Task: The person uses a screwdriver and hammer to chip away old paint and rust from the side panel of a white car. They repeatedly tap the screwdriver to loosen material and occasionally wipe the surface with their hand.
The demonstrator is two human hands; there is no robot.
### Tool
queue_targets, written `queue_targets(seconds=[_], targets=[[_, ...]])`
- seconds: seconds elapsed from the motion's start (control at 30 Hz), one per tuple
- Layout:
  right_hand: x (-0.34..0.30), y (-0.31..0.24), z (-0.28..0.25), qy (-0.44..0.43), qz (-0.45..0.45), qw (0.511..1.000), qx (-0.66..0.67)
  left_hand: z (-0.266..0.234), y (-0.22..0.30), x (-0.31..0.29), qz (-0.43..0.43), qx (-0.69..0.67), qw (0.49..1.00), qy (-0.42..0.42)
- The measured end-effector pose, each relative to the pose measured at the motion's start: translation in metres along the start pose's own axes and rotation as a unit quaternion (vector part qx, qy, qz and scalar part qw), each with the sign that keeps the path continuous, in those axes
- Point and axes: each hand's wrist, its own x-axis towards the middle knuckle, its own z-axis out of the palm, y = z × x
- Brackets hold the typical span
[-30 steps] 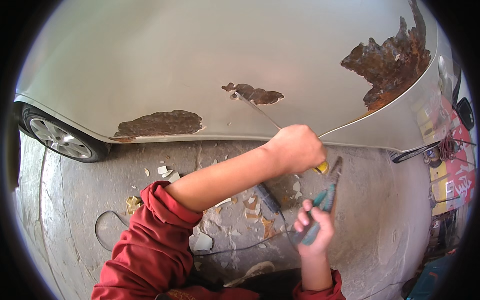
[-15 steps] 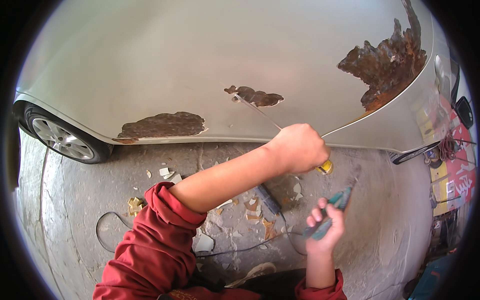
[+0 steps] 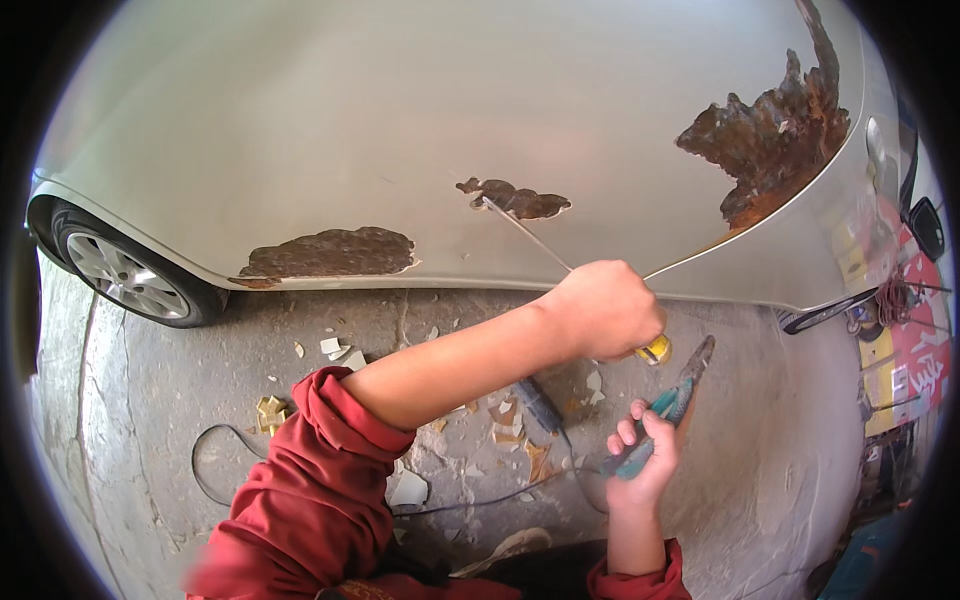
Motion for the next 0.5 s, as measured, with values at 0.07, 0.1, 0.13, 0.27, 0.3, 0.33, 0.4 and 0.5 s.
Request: queue_targets(seconds=[0.07, 0.1, 0.13, 0.27, 0.3, 0.33, 0.4, 0.5], targets=[[0.0, -0.003, 0.001, 0.021, -0.019, 0.999, -0.017, -0.002, 0.001, 0.0, 0.002, -0.002, 1.0, 0.007], [-0.001, -0.003, 0.003, 0.008, -0.042, 0.999, -0.014, -0.003, 0.001, 0.0, 0.002, 0.0, 1.0, 0.012], [-0.005, -0.002, 0.006, 0.009, -0.056, 0.998, -0.014, -0.004, 0.001, 0.0, 0.003, -0.002, 1.0, 0.014], [-0.022, 0.005, 0.015, -0.077, -0.035, 0.995, -0.048, -0.008, -0.003, -0.002, -0.005, -0.014, 1.0, -0.017], [-0.023, 0.005, 0.017, -0.165, -0.028, 0.981, -0.096, -0.009, -0.004, -0.002, -0.007, -0.015, 1.0, -0.021], [-0.022, 0.004, 0.017, -0.18, -0.023, 0.979, -0.088, -0.009, -0.004, -0.003, -0.009, -0.019, 0.999, -0.03], [-0.018, 0.002, 0.018, -0.078, -0.036, 0.994, -0.069, -0.01, -0.005, -0.003, 0.0, -0.01, 0.999, -0.036], [-0.01, -0.002, 0.019, 0.037, -0.083, 0.994, 0.062, -0.01, -0.005, -0.003, 0.001, -0.01, 1.0, -0.02]])
